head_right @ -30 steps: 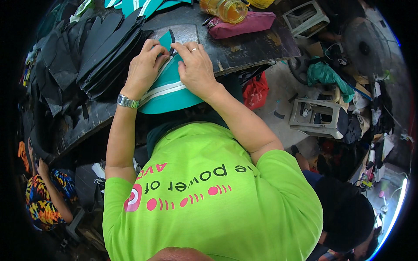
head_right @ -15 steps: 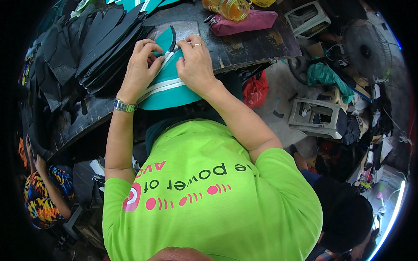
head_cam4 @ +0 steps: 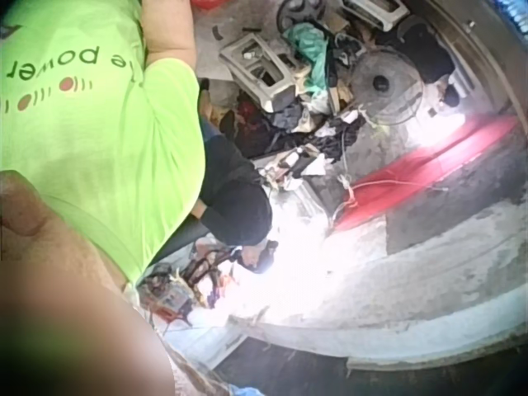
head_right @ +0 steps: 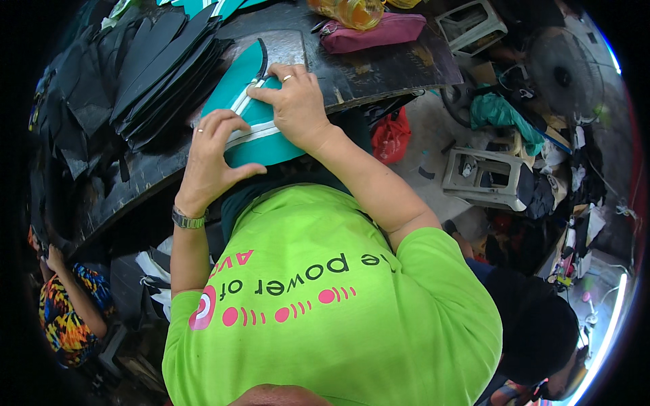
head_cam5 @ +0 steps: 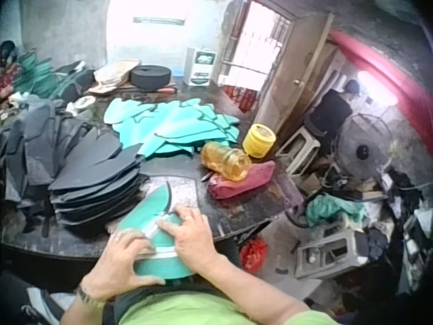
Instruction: The person repeatedly picks teal and black sandal parts from a table, aligns them, and presses them together by hand. They handle each pair one at a time, flip them over, and place the assembled units back on the table.
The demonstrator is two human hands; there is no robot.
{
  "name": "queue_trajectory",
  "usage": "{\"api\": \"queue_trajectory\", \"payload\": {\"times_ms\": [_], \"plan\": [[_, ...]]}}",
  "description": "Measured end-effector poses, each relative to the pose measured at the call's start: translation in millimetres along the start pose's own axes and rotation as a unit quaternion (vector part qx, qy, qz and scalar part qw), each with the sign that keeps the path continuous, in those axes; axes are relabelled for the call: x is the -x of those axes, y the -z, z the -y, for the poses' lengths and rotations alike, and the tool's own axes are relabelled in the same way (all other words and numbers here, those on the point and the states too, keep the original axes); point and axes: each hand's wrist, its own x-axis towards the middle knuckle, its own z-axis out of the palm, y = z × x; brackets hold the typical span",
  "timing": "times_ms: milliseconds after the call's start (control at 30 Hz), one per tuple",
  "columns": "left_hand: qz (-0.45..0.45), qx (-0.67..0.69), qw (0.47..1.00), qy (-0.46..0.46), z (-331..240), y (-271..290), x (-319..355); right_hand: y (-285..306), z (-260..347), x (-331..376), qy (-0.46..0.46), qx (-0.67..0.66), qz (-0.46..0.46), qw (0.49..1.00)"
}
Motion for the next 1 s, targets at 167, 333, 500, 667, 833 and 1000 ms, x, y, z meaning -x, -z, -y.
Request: {"api": "queue_trajectory", "payload": {"times_ms": [167, 333, 500, 667, 833, 1000], "plan": [[0.016, 0.003, 1.000, 0.013, -4.8, -3.4, 6.1, 2.0, 3.9, -1.7, -0.090, -0.202, -0.042, 0.974], [-0.013, -0.021, 1.000, 0.011, -7.2, -13.0, 8.4, -3.6, 12.8, -3.2, -0.044, -0.011, 0.004, 0.999], [-0.054, -0.025, 0.998, 0.022, -12.0, -20.4, 12.1, 3.5, 16.4, -7.6, 0.008, -0.033, 0.039, 0.999], [-0.100, -0.017, 0.992, 0.070, -21.5, -23.7, 8.2, 54.9, -14.4, -10.4, -0.062, -0.150, -0.041, 0.986], [-0.072, -0.028, 0.996, 0.043, -19.3, -22.0, -7.3, 88.5, -80.6, -19.0, -0.143, 0.131, -0.128, 0.973], [-0.036, 0.059, 0.996, 0.048, -6.5, -27.1, -34.0, 73.5, -108.0, -12.3, -0.167, 0.191, -0.065, 0.965]]}}
